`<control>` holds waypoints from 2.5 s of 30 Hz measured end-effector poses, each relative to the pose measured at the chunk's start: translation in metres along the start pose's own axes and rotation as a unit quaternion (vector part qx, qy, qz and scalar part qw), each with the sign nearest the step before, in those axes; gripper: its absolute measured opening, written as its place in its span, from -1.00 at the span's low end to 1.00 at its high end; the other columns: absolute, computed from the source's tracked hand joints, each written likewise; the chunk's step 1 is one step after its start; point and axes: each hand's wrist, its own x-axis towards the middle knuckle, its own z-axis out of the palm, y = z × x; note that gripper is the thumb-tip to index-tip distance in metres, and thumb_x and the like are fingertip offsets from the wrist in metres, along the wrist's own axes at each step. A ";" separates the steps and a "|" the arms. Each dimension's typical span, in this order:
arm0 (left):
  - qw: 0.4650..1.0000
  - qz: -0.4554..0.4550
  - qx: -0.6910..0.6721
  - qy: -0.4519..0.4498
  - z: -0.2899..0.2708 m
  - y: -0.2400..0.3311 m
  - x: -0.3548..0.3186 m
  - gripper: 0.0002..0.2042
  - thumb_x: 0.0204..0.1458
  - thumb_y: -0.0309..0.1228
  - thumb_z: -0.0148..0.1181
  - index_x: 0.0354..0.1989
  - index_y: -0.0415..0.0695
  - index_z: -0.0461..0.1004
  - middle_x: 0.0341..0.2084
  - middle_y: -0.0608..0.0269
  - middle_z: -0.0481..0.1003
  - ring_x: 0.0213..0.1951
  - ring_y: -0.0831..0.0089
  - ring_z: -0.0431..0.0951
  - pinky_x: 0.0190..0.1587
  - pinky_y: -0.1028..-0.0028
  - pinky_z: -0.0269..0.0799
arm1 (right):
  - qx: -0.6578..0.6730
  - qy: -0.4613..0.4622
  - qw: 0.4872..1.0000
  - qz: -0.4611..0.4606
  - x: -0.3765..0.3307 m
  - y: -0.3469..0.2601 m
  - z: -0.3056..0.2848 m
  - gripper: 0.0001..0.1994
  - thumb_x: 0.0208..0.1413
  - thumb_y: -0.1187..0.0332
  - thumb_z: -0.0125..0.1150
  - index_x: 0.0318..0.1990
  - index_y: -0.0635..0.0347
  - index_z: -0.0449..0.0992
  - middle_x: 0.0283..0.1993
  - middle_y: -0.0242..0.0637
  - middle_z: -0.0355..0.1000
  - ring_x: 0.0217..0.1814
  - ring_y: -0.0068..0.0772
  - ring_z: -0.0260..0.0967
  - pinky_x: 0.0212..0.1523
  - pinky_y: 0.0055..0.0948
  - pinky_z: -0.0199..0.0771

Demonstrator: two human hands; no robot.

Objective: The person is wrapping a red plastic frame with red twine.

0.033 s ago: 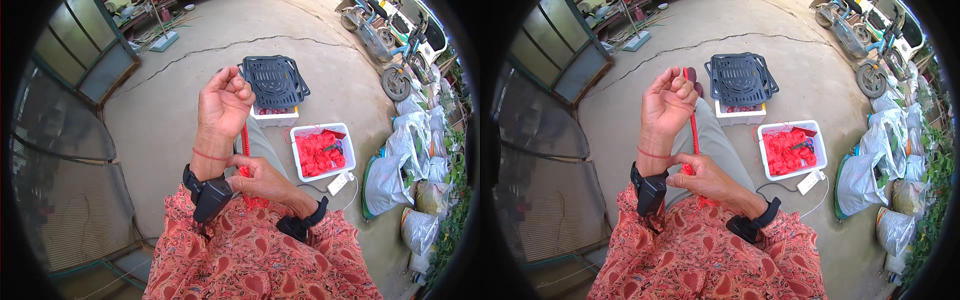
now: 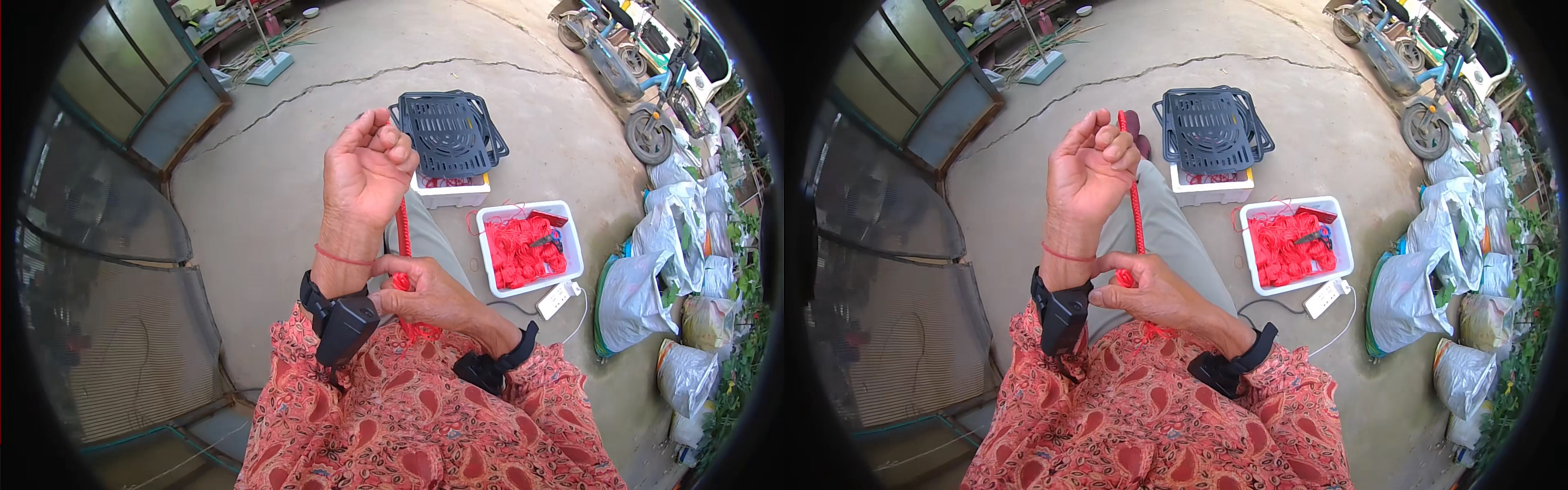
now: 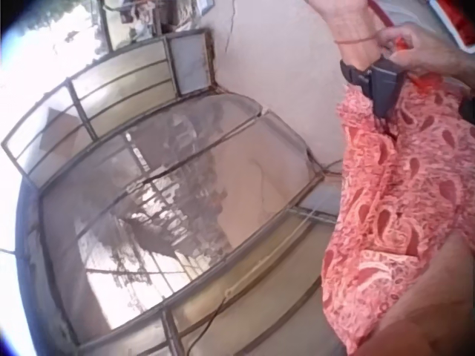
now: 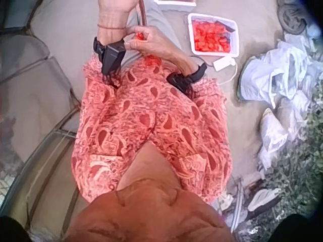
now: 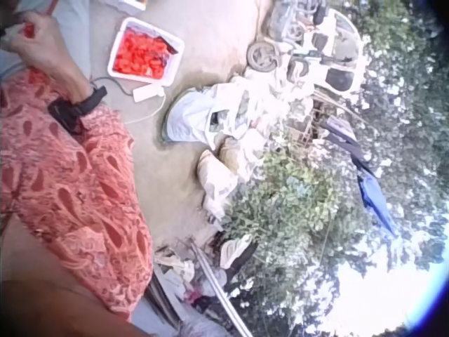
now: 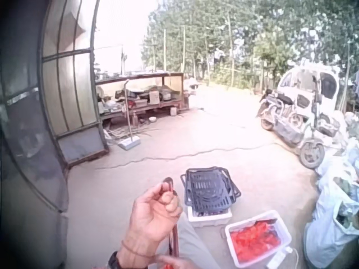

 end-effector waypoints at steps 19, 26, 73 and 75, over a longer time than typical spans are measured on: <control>0.975 0.011 -0.044 -0.216 0.070 0.015 -0.059 -0.63 0.27 -0.23 -0.25 -0.19 -0.31 0.39 -0.68 0.34 0.28 -0.65 0.50 0.24 -0.60 0.54 0.10 | -0.072 -0.063 0.995 -0.008 -0.007 -0.026 0.019 -0.74 -0.01 0.33 0.31 -0.16 0.20 0.49 -0.62 -0.59 0.07 -0.54 -0.74 0.00 -0.51 -0.63 0.04; 0.964 0.133 0.119 -0.196 0.071 0.015 -0.064 -0.60 0.28 -0.21 -0.32 -0.19 -0.26 0.42 -0.67 0.23 0.34 -0.67 0.40 0.27 -0.59 0.51 0.14 | -0.082 -0.053 0.993 -0.061 -0.012 -0.017 0.026 -0.68 -0.11 0.31 0.41 -0.20 0.17 0.47 -0.62 -0.61 0.03 -0.54 -0.75 -0.04 -0.51 -0.64 0.00; 0.618 -0.286 0.602 -0.417 -0.012 -0.028 -0.050 -0.81 0.06 -0.34 0.10 -0.29 -0.21 0.42 -0.65 0.20 0.49 -0.67 0.37 0.48 -0.67 0.47 0.39 | -0.115 -0.328 0.937 0.037 0.046 -0.054 0.027 -0.84 0.12 0.30 0.19 -0.30 0.21 0.44 -0.44 -0.56 0.31 -0.37 -0.76 0.18 -0.37 -0.69 0.20; 0.640 -0.317 0.584 -0.386 -0.015 -0.022 -0.052 -0.82 0.05 -0.35 0.10 -0.28 -0.23 0.42 -0.64 0.20 0.49 -0.66 0.39 0.49 -0.67 0.49 0.39 | -0.162 -0.314 0.935 -0.010 0.040 -0.055 0.028 -0.85 0.11 0.32 0.19 -0.32 0.20 0.40 -0.48 -0.57 0.26 -0.39 -0.73 0.14 -0.39 -0.65 0.17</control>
